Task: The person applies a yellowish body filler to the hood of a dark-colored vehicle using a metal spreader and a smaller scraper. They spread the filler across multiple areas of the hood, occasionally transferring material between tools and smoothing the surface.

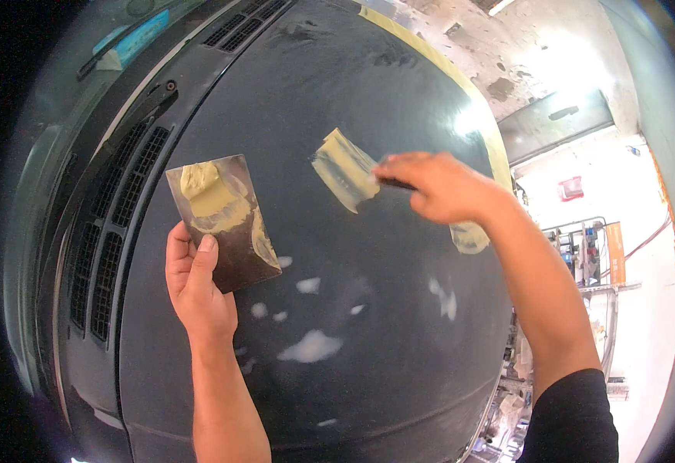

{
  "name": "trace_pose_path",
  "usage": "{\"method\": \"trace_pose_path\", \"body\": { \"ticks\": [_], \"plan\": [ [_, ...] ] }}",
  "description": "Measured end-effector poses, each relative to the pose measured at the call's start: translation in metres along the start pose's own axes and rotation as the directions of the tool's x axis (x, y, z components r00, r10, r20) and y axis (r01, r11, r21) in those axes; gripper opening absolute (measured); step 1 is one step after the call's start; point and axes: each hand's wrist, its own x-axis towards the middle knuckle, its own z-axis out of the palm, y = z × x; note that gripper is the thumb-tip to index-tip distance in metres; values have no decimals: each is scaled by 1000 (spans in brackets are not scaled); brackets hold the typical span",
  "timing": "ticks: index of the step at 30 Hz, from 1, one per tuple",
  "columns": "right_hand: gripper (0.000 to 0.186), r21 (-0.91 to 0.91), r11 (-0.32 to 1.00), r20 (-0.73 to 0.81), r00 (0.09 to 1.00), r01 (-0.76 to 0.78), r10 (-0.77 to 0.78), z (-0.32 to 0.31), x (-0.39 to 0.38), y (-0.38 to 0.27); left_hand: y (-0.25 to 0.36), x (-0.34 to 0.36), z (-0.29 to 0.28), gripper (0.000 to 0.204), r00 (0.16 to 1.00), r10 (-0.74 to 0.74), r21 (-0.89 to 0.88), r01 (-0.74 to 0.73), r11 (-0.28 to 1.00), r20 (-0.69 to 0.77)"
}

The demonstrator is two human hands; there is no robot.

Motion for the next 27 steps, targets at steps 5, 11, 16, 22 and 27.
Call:
{"method": "trace_pose_path", "body": {
  "ticks": [5,11,16,22,27],
  "plan": [
    [59,-4,1000,-66,998,1,-2,-11,49,17,1,1,6,29,1000,-17,0,17,1000,11],
    [58,61,997,-12,999,43,-43,-17,78,13,4,-2,4,28,1000,-16,23,16,1000,1],
    [56,59,998,105,994,3,-10,-17,58,10,1,-1,2,28,1000,0,37,-1,999,24],
    [59,28,1000,159,987,1,-6,-6,11,25,0,-1,3,26,1000,15,90,-13,996,-21],
    [54,58,996,66,995,67,-71,14,-28,54,0,-1,7,26,1000,21,111,-20,994,-10]
  ]
}}
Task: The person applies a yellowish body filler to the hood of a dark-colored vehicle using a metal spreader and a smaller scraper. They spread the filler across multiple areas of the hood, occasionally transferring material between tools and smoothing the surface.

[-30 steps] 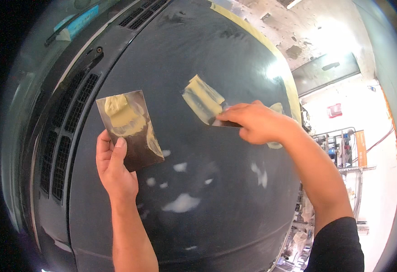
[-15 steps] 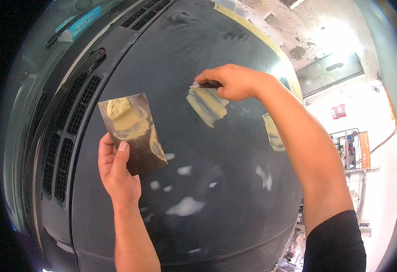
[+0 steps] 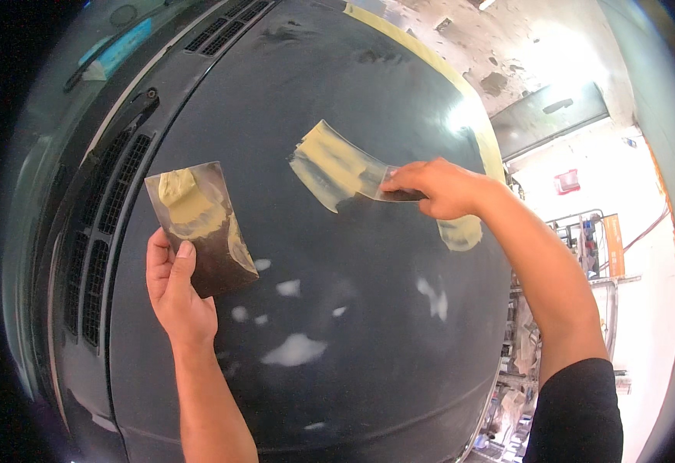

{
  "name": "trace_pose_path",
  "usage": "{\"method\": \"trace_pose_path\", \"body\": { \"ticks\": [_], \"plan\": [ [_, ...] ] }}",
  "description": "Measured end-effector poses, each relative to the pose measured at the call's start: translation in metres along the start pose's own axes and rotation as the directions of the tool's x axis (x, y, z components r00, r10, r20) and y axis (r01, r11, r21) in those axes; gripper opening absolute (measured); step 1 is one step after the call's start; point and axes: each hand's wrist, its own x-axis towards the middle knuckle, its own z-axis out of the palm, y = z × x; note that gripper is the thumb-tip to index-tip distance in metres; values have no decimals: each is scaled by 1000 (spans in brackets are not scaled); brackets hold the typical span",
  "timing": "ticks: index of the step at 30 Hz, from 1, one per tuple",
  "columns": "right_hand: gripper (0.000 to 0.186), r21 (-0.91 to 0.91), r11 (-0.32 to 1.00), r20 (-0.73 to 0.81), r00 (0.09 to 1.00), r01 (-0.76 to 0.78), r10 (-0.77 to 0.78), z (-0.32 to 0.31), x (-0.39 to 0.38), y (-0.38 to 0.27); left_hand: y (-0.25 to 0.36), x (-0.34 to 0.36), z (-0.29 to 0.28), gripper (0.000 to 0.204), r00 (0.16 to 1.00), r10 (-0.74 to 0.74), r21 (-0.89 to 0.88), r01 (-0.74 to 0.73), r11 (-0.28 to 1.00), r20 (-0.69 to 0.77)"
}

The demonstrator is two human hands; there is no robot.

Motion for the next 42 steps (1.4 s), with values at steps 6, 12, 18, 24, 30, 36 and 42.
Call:
{"method": "trace_pose_path", "body": {
  "ticks": [6,12,18,24,30,36,42],
  "plan": [
    [56,21,997,34,996,-80,80,11,-32,12,-2,0,-3,27,999,-28,-54,30,998,32],
    [56,-27,1000,-146,989,-15,10,-14,14,0,0,0,-1,27,1000,-2,-4,2,1000,-2],
    [58,-33,999,-100,995,-27,23,-43,93,-22,3,0,-2,29,999,-29,-59,30,998,31],
    [55,-13,1000,-29,999,-18,17,-49,116,-22,1,0,-2,29,999,-40,-100,44,994,35],
    [55,-24,999,37,999,-22,22,-39,85,-3,2,-1,-1,29,1000,-29,-52,29,998,8],
    [57,-16,999,36,998,-50,51,-23,34,19,-1,0,-2,29,1000,-5,7,5,1000,12],
    [56,52,998,-27,999,-46,47,5,-10,44,-3,0,-2,28,1000,-8,28,9,1000,-29]
  ]
}}
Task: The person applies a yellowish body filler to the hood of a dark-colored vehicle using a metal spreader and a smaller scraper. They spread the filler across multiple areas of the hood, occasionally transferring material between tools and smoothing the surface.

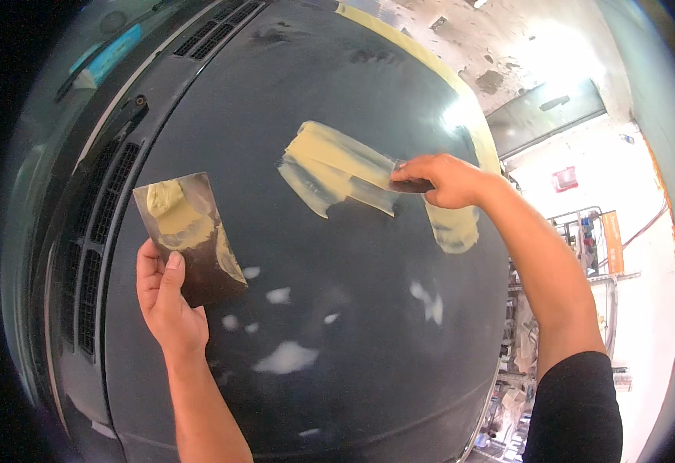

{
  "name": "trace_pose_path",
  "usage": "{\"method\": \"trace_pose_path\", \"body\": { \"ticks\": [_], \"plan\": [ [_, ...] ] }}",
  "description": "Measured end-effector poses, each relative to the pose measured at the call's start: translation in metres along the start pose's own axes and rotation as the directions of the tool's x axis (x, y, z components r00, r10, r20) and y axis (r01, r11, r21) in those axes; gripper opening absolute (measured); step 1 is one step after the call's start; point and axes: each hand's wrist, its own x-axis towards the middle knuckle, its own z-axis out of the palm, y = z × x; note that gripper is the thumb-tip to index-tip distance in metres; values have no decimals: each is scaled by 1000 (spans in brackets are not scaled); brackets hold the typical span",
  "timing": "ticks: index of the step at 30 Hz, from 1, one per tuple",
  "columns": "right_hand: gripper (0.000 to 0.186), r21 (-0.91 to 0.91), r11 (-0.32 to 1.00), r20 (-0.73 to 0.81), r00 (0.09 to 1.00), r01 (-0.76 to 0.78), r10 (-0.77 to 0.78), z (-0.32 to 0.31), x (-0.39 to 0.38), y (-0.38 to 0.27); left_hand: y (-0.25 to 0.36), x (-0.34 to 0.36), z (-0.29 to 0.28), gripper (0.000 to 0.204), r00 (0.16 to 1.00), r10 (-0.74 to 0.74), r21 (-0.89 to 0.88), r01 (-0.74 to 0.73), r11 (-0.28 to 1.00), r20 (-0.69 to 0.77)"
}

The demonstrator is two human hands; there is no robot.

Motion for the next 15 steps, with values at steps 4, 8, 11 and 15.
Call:
{"method": "trace_pose_path", "body": {
  "ticks": [4,8,11,15],
  "plan": [
    [62,61,994,21,996,-89,87,10,-26,0,2,0,-1,26,1000,2,-14,-2,1000,20],
    [64,46,996,-37,996,-83,84,29,-51,7,3,0,1,26,999,9,8,-10,1000,45],
    [62,97,986,-9,990,-137,138,35,-68,0,1,0,2,26,999,4,-31,-2,1000,43],
    [57,47,976,52,977,-211,209,22,-64,-20,1,0,0,27,999,-10,-52,12,999,34]
  ]
}}
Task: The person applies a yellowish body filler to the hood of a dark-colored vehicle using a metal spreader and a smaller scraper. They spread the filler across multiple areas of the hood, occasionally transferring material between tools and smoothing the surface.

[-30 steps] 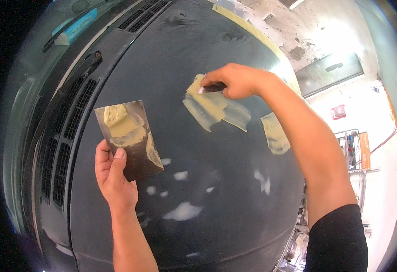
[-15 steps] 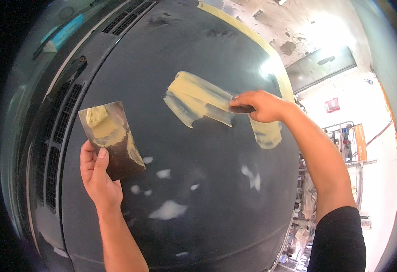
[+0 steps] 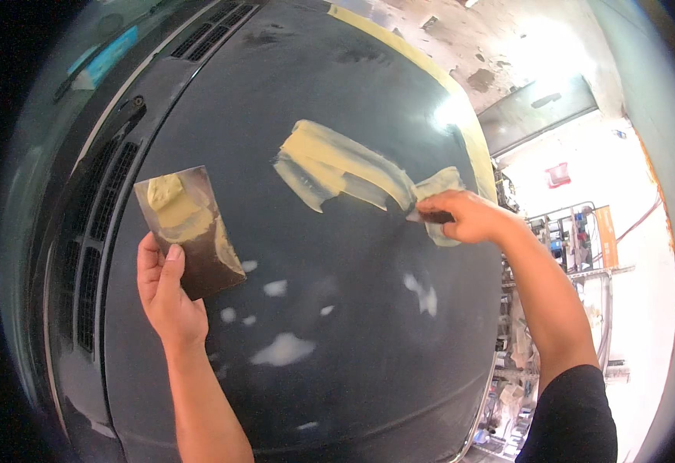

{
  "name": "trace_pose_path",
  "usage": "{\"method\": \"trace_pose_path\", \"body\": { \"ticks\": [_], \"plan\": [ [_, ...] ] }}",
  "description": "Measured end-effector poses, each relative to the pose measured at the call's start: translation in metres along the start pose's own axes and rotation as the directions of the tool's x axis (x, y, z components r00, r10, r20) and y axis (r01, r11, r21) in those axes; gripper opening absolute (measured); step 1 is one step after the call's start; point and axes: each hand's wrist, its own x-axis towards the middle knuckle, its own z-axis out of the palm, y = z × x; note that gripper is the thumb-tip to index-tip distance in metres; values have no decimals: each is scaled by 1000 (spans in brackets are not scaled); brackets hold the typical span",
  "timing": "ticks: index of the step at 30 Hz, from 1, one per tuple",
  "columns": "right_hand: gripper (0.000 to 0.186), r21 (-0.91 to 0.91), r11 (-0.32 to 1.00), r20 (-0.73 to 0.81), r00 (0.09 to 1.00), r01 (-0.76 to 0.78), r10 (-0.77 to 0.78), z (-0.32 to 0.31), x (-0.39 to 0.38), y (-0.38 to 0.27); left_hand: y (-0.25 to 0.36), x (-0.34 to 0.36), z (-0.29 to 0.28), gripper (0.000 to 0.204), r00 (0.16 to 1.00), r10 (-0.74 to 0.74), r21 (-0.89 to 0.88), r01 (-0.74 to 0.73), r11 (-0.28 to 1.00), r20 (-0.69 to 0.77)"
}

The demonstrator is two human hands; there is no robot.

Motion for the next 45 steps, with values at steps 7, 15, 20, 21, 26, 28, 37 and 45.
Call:
{"method": "trace_pose_path", "body": {
  "ticks": [7,15,20,21,26,28,37,45],
  "plan": [
    [52,-107,972,-226,947,208,-228,-44,100,-65,2,1,-1,28,1000,-8,-25,8,1000,17],
    [56,-157,964,-109,966,215,-233,-59,160,-122,3,0,0,28,1000,-20,-62,20,998,5],
    [56,-106,977,-31,981,186,-190,-59,152,-120,0,1,-3,29,1000,4,-32,-4,999,18],
    [55,-104,977,-18,982,184,-187,-56,150,-114,1,0,-3,29,1000,1,-18,0,1000,14],
    [54,-97,984,18,989,148,-147,-45,118,-95,1,0,-2,28,1000,-3,5,3,1000,13],
    [55,-97,980,11,985,172,-171,-38,107,-81,-1,1,-4,28,1000,11,31,-12,999,15],
    [62,-20,987,-26,987,159,-160,-6,47,-31,-4,3,-6,27,999,26,38,-27,999,26],
    [65,-39,992,-39,992,118,-120,19,0,-8,-3,2,-1,26,999,19,17,-20,1000,47]
  ]
}}
